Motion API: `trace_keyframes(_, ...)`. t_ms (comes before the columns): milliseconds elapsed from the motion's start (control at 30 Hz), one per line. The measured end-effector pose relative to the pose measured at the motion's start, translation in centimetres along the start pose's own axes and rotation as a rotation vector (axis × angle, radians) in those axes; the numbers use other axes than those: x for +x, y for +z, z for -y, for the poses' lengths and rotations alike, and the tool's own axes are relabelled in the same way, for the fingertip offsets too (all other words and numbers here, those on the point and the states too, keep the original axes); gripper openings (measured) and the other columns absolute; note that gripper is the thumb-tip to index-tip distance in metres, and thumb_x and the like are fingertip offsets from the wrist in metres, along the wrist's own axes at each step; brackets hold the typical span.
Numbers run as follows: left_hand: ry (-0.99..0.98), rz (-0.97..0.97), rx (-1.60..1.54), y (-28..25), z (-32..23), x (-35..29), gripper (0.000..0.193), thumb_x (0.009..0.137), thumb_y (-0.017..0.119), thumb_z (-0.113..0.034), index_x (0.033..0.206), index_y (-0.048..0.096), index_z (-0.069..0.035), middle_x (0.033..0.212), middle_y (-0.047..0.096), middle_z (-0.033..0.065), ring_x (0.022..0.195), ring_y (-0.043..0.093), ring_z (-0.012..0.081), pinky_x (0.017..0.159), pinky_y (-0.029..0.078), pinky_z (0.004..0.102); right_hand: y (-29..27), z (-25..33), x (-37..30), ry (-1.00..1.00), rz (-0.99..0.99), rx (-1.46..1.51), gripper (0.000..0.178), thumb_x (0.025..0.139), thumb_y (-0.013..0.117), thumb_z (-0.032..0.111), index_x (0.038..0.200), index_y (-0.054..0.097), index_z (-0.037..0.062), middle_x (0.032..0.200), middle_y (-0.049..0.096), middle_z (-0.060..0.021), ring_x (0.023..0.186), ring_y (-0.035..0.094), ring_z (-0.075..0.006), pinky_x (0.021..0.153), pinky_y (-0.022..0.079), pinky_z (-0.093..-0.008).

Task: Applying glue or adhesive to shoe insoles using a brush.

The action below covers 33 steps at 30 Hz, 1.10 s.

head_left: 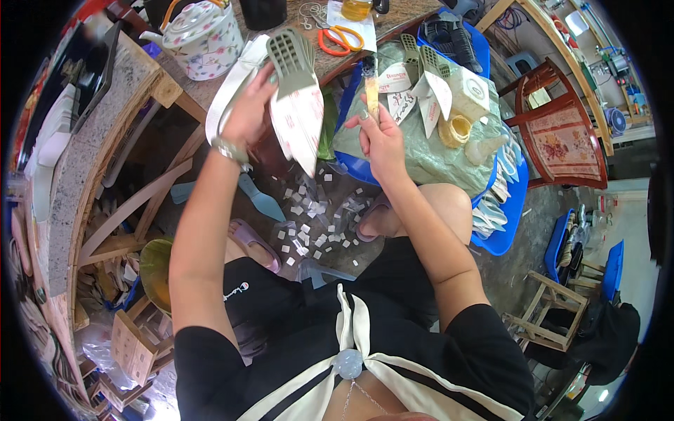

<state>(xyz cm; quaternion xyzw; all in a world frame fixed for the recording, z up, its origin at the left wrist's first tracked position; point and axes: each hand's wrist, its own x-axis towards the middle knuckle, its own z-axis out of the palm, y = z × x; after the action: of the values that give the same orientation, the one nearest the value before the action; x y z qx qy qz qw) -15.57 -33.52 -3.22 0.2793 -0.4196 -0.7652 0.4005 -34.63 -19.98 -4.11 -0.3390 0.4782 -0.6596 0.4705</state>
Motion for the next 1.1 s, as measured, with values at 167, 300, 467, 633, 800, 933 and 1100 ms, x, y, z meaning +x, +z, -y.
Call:
trace_keyframes(167, -0.010, 0.077, 0.639, -2.3, -2.0, 8.6, 0.043, 0.093, 0.045, -0.013, 0.135, 0.039, -0.005, 0.117, 0.059, 0.0091, 0.100, 0.060, 0.0172, 0.083, 0.049, 0.0288, -2.5, 2.8, -2.7, -0.031, 0.024, 0.010, 0.035, 0.094, 0.046, 0.010, 0.128, 0.042, 0.0019, 0.077, 0.062, -0.0050, 0.045, 0.035, -0.0009, 0.040, 0.029, -0.0153)
trace_keyframes(300, 0.003, -0.096, 1.644, -0.2, -3.6, 9.6, 0.037, 0.090, 0.045, -0.012, 0.126, 0.050, -0.010, 0.117, 0.058, 0.0167, 0.101, 0.059, 0.0302, 0.084, 0.047, 0.0388, -6.7, 2.2, -4.3, -0.042, -0.034, -0.025, 0.030, 0.094, 0.046, 0.011, 0.121, 0.044, -0.0014, 0.073, 0.058, -0.0058, 0.044, 0.036, -0.0022, 0.040, 0.027, -0.0155)
trace_keyframes(467, 0.609, -0.439, 1.669, 1.2, 0.1, 8.1, 0.041, 0.090, 0.048, -0.029, 0.125, 0.050, -0.009, 0.135, 0.040, 0.0169, 0.126, 0.039, 0.0331, 0.097, 0.038, 0.0457, -8.4, 1.9, -4.6, 0.022, -0.079, -0.055, 0.023, 0.092, 0.050, 0.011, 0.112, 0.047, -0.0010, 0.070, 0.056, -0.0039, 0.045, 0.038, -0.0025, 0.040, 0.028, -0.0164)
trace_keyframes(633, 0.571, -0.143, 2.195, 1.9, 6.5, 5.5, 0.059, 0.090, 0.042, -0.048, 0.135, 0.042, -0.009, 0.150, 0.021, 0.0114, 0.140, 0.014, 0.0269, 0.109, 0.011, 0.0558, -9.0, 2.8, -4.3, -0.041, -0.100, 0.064, 0.022, 0.092, 0.051, 0.009, 0.111, 0.049, -0.0008, 0.071, 0.056, -0.0034, 0.045, 0.037, -0.0014, 0.040, 0.027, -0.0158)
trace_keyframes(800, 0.274, -0.153, 2.199, 4.1, 4.6, 5.3, 0.061, 0.089, 0.044, -0.051, 0.137, 0.040, -0.014, 0.152, 0.016, 0.0088, 0.140, 0.012, 0.0278, 0.107, 0.014, 0.0580, -10.4, 3.3, -4.4, -0.079, -0.116, 0.055, 0.023, 0.092, 0.051, 0.009, 0.112, 0.049, -0.0022, 0.072, 0.056, -0.0033, 0.046, 0.037, -0.0015, 0.041, 0.027, -0.0152)
trace_keyframes(933, 0.245, -0.172, 2.259, 4.2, 4.6, 5.3, 0.061, 0.085, 0.054, -0.047, 0.140, 0.035, -0.026, 0.152, 0.017, 0.0074, 0.140, 0.013, 0.0308, 0.103, 0.019, 0.0637, -10.0, 3.2, -4.5, -0.071, -0.116, 0.046, 0.023, 0.092, 0.050, 0.008, 0.112, 0.049, -0.0022, 0.073, 0.056, -0.0034, 0.047, 0.037, -0.0018, 0.041, 0.027, -0.0150)
trace_keyframes(1100, 0.135, -0.152, 2.331, 5.2, 5.0, 5.0, 0.051, 0.086, 0.058, -0.032, 0.134, 0.043, -0.031, 0.153, 0.012, 0.0082, 0.139, 0.011, 0.0357, 0.102, 0.017, 0.0671, -9.5, 2.6, -4.8, -0.037, -0.110, 0.113, 0.024, 0.091, 0.051, 0.008, 0.114, 0.048, -0.0008, 0.076, 0.056, -0.0021, 0.050, 0.039, -0.0018, 0.044, 0.030, -0.0158)
